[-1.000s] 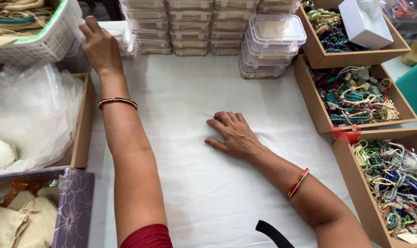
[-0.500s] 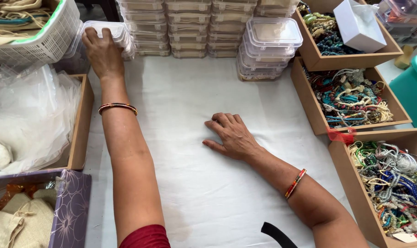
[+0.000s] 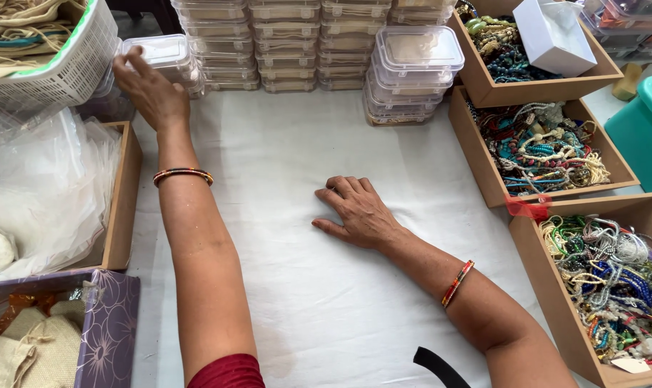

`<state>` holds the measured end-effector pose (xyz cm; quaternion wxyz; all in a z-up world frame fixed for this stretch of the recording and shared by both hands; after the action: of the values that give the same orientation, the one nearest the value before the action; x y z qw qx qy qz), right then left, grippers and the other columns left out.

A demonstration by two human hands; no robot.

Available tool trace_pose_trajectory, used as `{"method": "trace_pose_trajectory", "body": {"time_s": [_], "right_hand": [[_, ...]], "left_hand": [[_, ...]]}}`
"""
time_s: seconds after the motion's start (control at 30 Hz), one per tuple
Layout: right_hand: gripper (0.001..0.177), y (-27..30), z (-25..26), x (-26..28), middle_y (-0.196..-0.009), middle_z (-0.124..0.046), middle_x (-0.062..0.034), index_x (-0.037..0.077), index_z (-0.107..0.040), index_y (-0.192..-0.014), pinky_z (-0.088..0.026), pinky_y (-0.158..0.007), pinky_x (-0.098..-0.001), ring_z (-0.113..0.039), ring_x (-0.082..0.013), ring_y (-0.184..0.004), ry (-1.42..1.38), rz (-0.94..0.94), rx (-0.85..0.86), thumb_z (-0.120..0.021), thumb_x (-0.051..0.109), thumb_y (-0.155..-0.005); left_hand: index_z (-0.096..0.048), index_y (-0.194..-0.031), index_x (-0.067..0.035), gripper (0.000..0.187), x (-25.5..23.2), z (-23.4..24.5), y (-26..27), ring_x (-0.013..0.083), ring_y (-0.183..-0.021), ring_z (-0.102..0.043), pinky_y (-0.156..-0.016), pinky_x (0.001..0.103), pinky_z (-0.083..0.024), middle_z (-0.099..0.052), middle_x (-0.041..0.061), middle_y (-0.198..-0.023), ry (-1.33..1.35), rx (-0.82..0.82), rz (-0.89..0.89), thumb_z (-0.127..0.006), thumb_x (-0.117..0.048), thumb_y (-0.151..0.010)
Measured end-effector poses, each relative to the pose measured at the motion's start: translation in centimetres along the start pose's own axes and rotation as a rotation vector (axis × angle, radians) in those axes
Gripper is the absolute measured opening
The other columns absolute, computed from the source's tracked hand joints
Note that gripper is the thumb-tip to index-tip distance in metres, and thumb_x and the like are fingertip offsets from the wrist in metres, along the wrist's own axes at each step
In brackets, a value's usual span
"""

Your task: The person places a small cloth pouch into a clear plastic container and stacks it with others. They then pick up a beaded necklace, fold it, place it into a small plastic bag, and finally put the bag into a brown paper pouch.

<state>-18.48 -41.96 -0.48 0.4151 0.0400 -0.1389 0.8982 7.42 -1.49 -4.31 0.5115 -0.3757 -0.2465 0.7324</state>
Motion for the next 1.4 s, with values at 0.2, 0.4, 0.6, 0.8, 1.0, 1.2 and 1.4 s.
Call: {"method": "trace_pose_trajectory", "body": {"time_s": [0.2, 0.4, 0.6, 0.8, 1.0, 1.2, 1.4], "right_hand": [[0.058, -0.1, 0.1, 0.1, -0.131, -0.058, -0.0137, 0.013, -0.065, -0.13, -0.041, -0.106, -0.0443, -0.051, -0.0271, -0.125, 0.006, 0.001, 0.006, -0.056, 0.059, -0.097], [0.058, -0.1, -0.1, -0.1, -0.131, -0.058, -0.0136, 0.014, -0.065, -0.131, -0.041, -0.106, -0.044, -0.051, -0.0271, -0.125, 0.01, -0.001, 0.01, -0.057, 0.059, -0.096], [0.058, -0.1, 0.0, 0.1, -0.131, -0.058, -0.0127, 0.014, -0.065, -0.131, -0.041, -0.106, -0.0434, -0.051, -0.0266, -0.125, 0.002, -0.008, 0.02, -0.057, 0.06, -0.096], [0.057, 0.0, -0.2, -0.1, -0.13, -0.058, -0.012, 0.014, -0.065, -0.131, -0.042, -0.105, -0.0438, -0.051, -0.0266, -0.125, 0.022, -0.002, 0.001, -0.057, 0.06, -0.096], [0.058, 0.0, -0.2, -0.2, -0.129, -0.058, -0.0126, 0.013, -0.064, -0.131, -0.042, -0.105, -0.0439, -0.051, -0.0264, -0.125, 0.035, 0.004, 0.008, -0.057, 0.059, -0.097], [0.058, -0.1, 0.0, -0.1, -0.13, -0.058, -0.0127, 0.013, -0.064, -0.131, -0.041, -0.107, -0.0433, -0.05, -0.0263, -0.125, 0.017, -0.008, 0.024, -0.057, 0.059, -0.097], [0.058, -0.1, -0.1, -0.1, -0.13, -0.058, -0.013, 0.013, -0.064, -0.131, -0.041, -0.106, -0.0433, -0.051, -0.0266, -0.125, 0.027, -0.003, 0.028, -0.057, 0.06, -0.097]], "left_hand": [[0.008, -0.161, -0.025, 0.158, -1.2, 2.2, 0.5, 0.0508, -0.144, -0.029, -0.118, 0.056, -0.033, -0.021, 0.037, -0.157, 0.168, -0.054, 0.154, -0.107, -0.058, -0.058], [0.005, -0.162, -0.024, 0.145, -1.3, 1.2, 0.1, 0.0494, -0.142, -0.036, -0.116, 0.055, -0.037, -0.028, 0.036, -0.155, 0.216, -0.069, 0.196, -0.097, -0.061, -0.066], [-0.04, -0.152, -0.016, 0.093, 0.7, -2.1, -1.7, 0.0417, -0.146, -0.045, -0.118, 0.041, -0.047, -0.029, 0.025, -0.162, 0.151, 0.064, 0.177, -0.091, -0.056, -0.085], [-0.021, -0.156, -0.015, 0.125, -0.4, -2.2, -1.7, 0.0529, -0.137, -0.039, -0.111, 0.05, -0.044, -0.023, 0.036, -0.154, 0.108, -0.027, 0.059, -0.094, -0.066, -0.067], [0.013, -0.159, -0.027, 0.163, 0.1, -1.9, -0.2, 0.0471, -0.138, -0.041, -0.11, 0.057, -0.042, -0.034, 0.031, -0.154, 0.129, 0.072, 0.331, -0.103, -0.072, -0.054], [0.013, -0.158, -0.028, 0.164, 1.6, -2.9, 1.0, 0.0443, -0.126, -0.05, -0.094, 0.061, -0.044, -0.048, 0.022, -0.143, 0.202, -0.095, 0.26, -0.106, -0.061, -0.051], [0.014, -0.161, -0.028, 0.164, 2.5, -3.6, 1.0, 0.0358, -0.12, -0.057, -0.09, 0.056, -0.046, -0.057, 0.012, -0.136, 0.086, -0.139, 0.234, -0.096, -0.079, -0.05]]}}
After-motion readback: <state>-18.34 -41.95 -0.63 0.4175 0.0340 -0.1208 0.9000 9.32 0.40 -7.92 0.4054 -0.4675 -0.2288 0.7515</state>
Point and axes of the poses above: each hand's wrist, its own y-axis away from the middle knuckle, its own z-axis out of the back of the hand, x = y × z, the point moved 5 cm from there along -y, towards the middle knuckle
